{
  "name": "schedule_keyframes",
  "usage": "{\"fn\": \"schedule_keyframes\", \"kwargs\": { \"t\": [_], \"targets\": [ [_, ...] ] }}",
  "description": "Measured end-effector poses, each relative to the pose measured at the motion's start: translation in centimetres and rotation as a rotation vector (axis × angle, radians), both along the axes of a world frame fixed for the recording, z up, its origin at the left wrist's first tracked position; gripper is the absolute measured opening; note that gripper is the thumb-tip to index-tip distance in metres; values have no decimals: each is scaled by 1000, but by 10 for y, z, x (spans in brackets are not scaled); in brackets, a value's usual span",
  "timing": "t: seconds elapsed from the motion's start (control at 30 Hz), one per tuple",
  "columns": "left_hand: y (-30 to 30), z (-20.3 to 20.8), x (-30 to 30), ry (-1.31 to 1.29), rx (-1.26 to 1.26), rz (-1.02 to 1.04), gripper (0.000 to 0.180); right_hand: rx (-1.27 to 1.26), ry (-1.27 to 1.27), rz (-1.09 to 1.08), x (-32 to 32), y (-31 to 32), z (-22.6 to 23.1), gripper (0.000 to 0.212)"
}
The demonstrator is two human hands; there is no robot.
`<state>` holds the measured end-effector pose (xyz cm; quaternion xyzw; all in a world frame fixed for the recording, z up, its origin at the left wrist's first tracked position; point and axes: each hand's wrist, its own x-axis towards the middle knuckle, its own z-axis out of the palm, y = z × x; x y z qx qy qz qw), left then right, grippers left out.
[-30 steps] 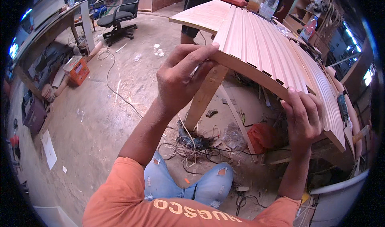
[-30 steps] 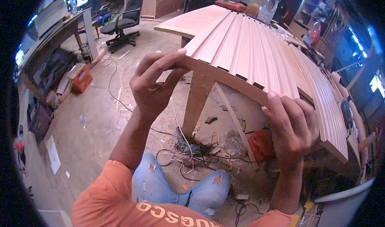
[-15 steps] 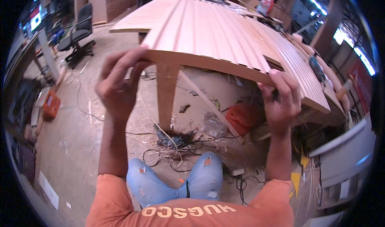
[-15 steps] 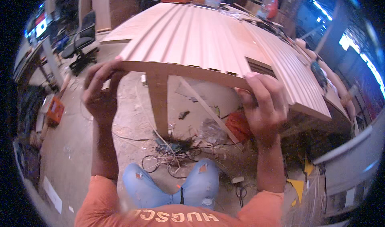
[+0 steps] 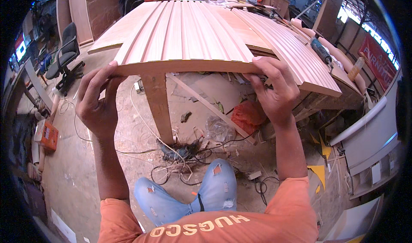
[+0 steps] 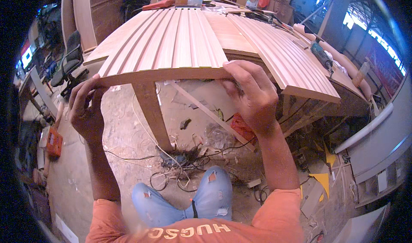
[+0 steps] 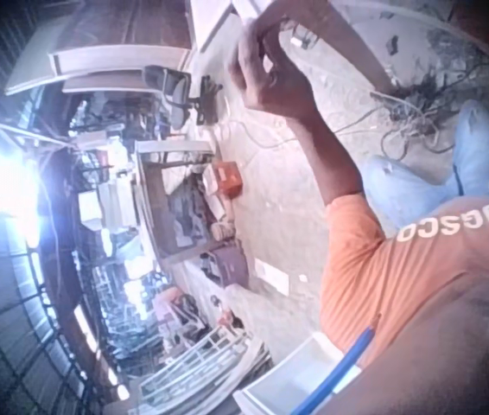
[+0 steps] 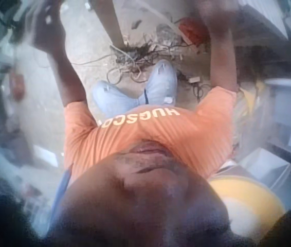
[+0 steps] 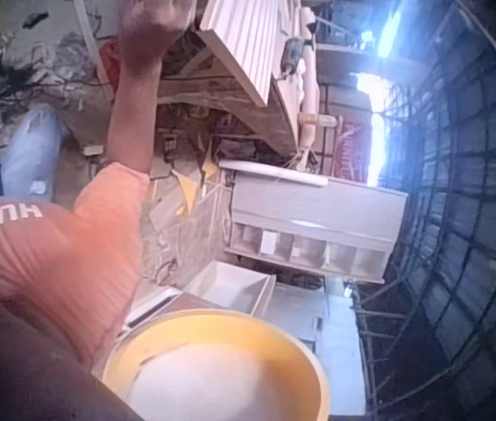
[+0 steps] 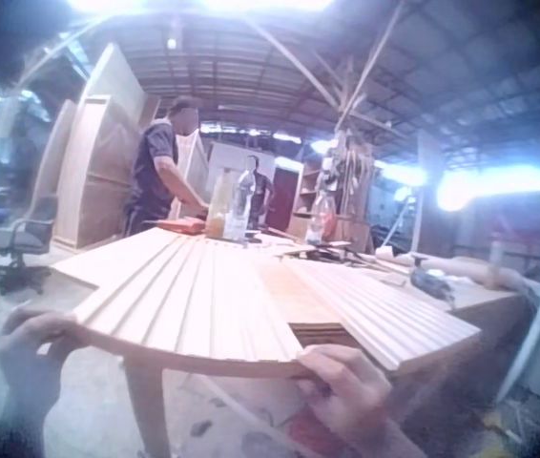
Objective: The person sands the edges of wood panels with a sanding block and fits thin wood strips into the joints. They check the alignment and fit of the wood strips by hand as they assemble the panels on a workbench.
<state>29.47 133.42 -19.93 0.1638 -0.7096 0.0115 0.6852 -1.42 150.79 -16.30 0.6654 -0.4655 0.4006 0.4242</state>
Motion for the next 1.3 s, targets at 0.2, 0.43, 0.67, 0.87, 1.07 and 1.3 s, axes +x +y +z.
{"fn": "schedule_keyframes", "kwargs": {
  "t": [0.2, 0.43, 0.67, 0.87, 1.07, 1.3],
  "targets": [
    [-3, 0, 3, -22, -5, -17, 36, -15, 29, -18, 1, -2, 0, 41],
    [-1, 6, 5, -71, -75, 60, 38, -22, -15, -60, 8, -3, 2, 35],
    [7, 18, 5, -251, -299, 252, 44, -55, 101, -26, 14, -6, 8, 33],
    [4, 22, 4, -238, -334, 224, 36, -58, 148, -15, 10, -6, 10, 30],
    [3, 22, 7, -247, -321, 214, 39, -6, 119, -7, 17, -2, 16, 31],
    [5, 25, 9, -256, -311, 201, 41, 65, 163, -26, 27, -10, 22, 38]
  ]
}}
